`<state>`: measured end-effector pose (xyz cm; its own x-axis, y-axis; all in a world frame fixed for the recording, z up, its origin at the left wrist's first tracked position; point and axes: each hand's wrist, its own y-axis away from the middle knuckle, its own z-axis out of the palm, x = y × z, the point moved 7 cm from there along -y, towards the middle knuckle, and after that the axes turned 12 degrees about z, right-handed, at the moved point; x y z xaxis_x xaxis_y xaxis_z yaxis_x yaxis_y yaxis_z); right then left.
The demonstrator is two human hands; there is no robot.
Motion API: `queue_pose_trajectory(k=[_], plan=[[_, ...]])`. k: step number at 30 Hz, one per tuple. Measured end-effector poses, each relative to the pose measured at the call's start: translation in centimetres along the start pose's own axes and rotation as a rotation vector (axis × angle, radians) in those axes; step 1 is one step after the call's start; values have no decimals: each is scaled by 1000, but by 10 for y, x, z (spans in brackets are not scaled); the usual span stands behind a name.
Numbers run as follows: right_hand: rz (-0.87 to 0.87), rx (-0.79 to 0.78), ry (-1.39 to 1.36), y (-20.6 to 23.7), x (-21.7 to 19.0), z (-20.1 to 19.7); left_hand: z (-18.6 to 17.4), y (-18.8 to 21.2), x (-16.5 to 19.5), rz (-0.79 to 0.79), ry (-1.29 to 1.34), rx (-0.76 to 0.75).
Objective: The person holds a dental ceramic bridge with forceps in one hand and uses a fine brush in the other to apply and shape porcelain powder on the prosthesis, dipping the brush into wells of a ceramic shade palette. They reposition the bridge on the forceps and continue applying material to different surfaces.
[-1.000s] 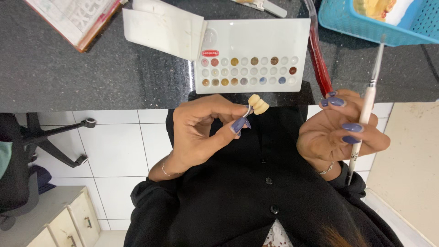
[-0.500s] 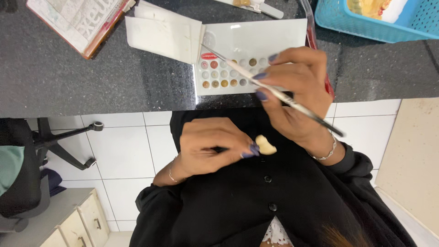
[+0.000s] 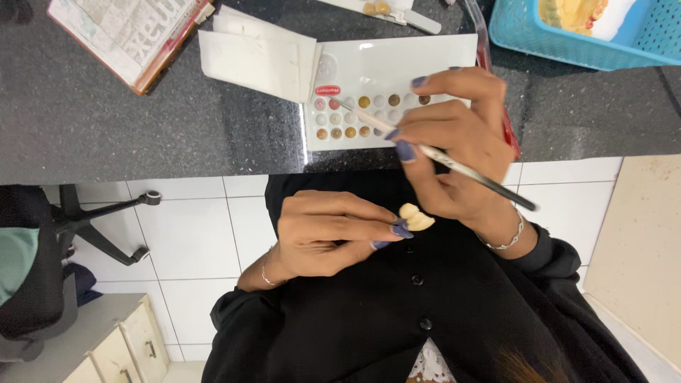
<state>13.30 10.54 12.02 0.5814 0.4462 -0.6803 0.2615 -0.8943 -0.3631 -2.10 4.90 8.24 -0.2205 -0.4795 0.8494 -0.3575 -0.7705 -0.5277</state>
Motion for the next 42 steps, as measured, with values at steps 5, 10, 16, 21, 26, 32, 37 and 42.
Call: queue_pose_trajectory(k=[5, 10, 16, 21, 26, 32, 37, 42], plan=[[-125, 15, -16, 3, -7, 0, -13, 14, 2, 5, 26, 200], [-53, 51, -52, 15, 3, -10, -25, 22, 4, 14, 1, 300], [35, 76, -672, 56, 32, -6, -3, 18, -13, -6, 226, 287], [191, -216, -1025, 88, 44, 14, 17, 12, -15, 69, 144, 132], [292, -404, -1167, 99, 46, 19, 26, 15, -17, 48, 187, 71], [-79, -501, -1154, 103, 28, 14, 43, 23, -29, -19, 530, -74], [-234, -256, -1163, 108, 33, 1, 47, 23, -34, -54, 605, -35], [-231, -109, -1198, 102, 36, -5, 42, 23, -34, -108, 642, -82]])
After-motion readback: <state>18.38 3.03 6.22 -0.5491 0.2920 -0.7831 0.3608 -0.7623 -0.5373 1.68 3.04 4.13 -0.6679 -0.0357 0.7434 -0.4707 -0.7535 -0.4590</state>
